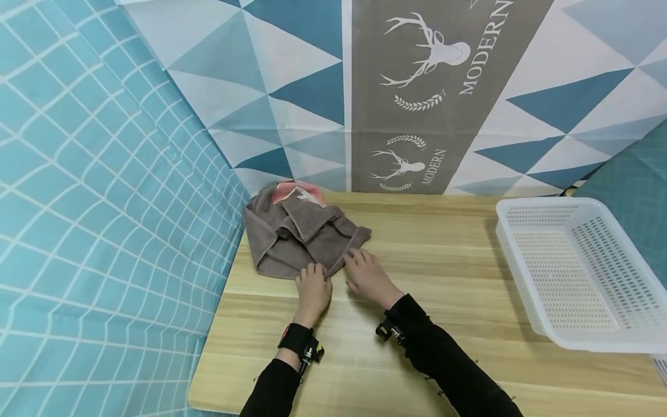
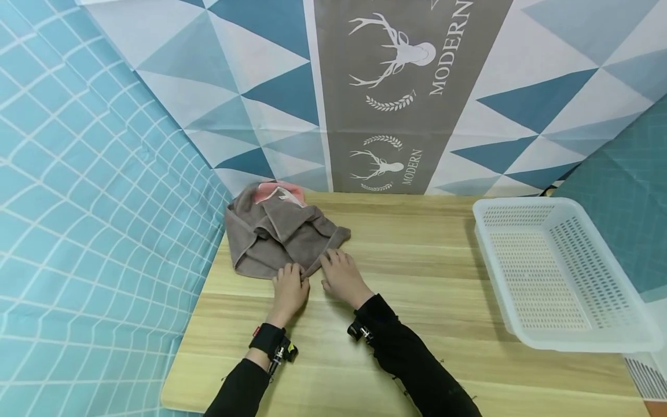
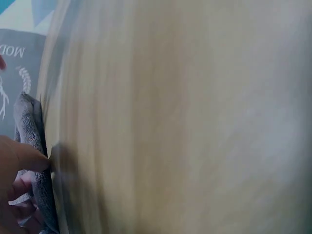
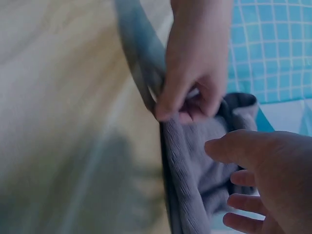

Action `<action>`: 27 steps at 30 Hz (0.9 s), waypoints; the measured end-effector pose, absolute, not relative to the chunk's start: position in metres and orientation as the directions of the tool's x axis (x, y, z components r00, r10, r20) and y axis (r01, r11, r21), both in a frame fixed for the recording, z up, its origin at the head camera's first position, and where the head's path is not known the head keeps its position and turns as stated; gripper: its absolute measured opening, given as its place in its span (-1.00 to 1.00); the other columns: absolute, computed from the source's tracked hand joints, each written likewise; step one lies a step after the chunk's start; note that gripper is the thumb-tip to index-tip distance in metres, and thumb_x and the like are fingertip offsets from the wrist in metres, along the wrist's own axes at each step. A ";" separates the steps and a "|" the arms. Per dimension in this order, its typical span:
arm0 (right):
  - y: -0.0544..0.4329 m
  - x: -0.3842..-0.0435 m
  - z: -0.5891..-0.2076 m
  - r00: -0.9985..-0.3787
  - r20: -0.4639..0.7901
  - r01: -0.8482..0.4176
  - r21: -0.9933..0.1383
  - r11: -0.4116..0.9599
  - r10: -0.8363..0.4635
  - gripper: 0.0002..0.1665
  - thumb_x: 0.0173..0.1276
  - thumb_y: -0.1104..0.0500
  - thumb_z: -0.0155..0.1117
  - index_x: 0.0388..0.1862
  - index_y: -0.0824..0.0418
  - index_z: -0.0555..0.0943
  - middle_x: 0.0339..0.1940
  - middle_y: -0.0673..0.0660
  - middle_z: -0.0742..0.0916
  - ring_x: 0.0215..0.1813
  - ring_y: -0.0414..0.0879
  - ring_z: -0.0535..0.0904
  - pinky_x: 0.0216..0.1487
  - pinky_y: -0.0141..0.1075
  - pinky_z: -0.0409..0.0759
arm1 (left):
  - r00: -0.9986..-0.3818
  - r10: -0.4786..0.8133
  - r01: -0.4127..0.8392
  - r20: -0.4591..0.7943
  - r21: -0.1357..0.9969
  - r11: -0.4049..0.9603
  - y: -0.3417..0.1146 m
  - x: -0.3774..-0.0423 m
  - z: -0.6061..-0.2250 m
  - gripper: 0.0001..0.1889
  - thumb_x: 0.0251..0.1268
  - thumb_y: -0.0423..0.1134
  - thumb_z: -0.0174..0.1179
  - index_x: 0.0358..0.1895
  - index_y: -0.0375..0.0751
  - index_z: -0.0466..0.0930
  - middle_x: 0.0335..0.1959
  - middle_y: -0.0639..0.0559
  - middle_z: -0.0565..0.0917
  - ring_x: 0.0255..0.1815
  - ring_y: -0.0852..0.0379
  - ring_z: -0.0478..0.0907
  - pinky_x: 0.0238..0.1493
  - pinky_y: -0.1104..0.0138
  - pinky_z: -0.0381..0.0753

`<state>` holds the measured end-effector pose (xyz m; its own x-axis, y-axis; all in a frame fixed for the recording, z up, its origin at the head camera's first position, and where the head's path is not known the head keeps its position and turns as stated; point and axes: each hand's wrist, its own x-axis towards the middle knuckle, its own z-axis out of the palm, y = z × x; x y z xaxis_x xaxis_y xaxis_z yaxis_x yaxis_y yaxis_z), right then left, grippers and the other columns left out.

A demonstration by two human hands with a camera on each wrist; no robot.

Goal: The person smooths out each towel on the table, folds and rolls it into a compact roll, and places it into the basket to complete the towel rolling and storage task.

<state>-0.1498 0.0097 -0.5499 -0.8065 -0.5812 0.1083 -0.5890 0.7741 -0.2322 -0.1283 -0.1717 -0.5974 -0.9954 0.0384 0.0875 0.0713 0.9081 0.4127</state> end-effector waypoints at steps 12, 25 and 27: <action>0.001 -0.139 -0.569 -0.788 0.202 -0.615 -0.245 0.749 -0.581 -0.88 0.31 0.20 0.34 -0.21 0.19 0.63 -0.10 0.16 0.68 0.12 0.12 0.54 0.28 0.10 0.40 | -0.980 0.123 0.194 0.159 0.592 0.782 -0.157 -0.100 -0.584 -0.72 0.50 -0.11 0.12 -0.39 -0.07 0.31 -0.53 0.12 0.30 -0.45 0.13 0.26 -0.22 0.23 0.28; 0.038 -0.137 -0.520 -0.779 0.213 -0.619 -0.408 0.671 -0.589 -0.80 0.38 0.17 0.30 -0.31 0.07 0.42 -0.50 -0.05 0.52 -0.44 -0.18 0.47 -0.39 -0.32 0.36 | -0.920 0.122 0.320 0.374 0.531 0.785 -0.187 -0.106 -0.586 -0.53 -0.10 -0.69 0.31 -0.13 -0.19 0.46 -0.41 0.03 0.48 -0.44 0.11 0.42 -0.33 0.23 0.45; 0.047 -0.136 -0.510 -0.777 0.222 -0.620 -0.428 0.657 -0.589 -0.79 0.41 0.15 0.28 -0.30 0.08 0.40 -0.55 -0.06 0.45 -0.50 -0.20 0.38 -0.42 -0.35 0.29 | -0.916 0.074 0.289 0.395 0.522 0.803 -0.200 -0.109 -0.586 -0.53 -0.18 -0.75 0.21 -0.16 -0.21 0.50 -0.38 -0.03 0.50 -0.42 0.02 0.46 -0.33 0.17 0.48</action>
<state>-0.1364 0.0468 -0.5098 -0.7771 -0.5888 0.2222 -0.6204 0.6573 -0.4279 -0.1094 -0.2004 -0.5860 -0.9158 0.0735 0.3948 0.2893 0.8026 0.5217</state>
